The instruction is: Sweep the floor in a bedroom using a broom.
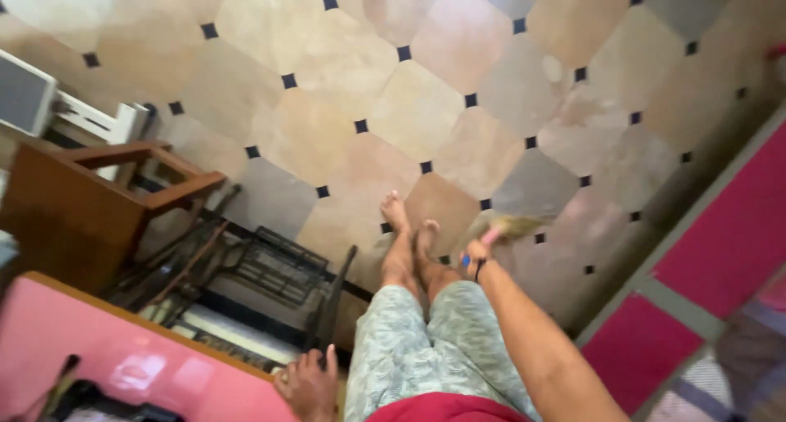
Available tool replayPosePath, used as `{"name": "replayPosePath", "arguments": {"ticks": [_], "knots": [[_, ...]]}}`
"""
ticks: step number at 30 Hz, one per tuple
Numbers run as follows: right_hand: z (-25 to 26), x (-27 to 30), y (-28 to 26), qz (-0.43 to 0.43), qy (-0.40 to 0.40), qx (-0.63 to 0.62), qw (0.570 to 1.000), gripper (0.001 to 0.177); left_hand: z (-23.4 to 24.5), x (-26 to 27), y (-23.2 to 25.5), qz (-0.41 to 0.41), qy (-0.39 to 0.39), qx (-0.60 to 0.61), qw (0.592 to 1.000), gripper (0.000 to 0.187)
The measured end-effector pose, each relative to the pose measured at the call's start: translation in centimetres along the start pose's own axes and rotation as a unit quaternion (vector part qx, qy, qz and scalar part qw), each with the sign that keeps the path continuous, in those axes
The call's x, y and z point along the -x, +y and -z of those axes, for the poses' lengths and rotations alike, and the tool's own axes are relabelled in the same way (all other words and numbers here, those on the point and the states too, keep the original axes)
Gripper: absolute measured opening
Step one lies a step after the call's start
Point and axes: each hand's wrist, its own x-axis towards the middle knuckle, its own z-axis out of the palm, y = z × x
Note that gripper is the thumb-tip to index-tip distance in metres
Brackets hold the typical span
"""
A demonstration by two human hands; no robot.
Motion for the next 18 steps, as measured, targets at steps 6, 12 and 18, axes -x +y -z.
{"name": "replayPosePath", "arguments": {"ticks": [6, 12, 18], "knots": [[-12.2, -2.2, 2.3, 0.321, -0.068, 0.097, 0.940, 0.040, -1.8, 0.0, 0.0, -0.011, -0.024, 0.005, 1.000, 0.038], [-1.6, 1.5, -19.4, 0.119, -0.307, 0.248, 0.911, 0.042, -5.1, -5.2, -1.3, -0.089, -0.165, 0.176, 0.966, 0.024], [10.8, 3.0, -8.7, 0.058, -0.051, 0.126, 0.989, 0.047, -3.1, -14.9, 6.0, -0.122, -0.200, 0.276, 0.932, 0.036]]}}
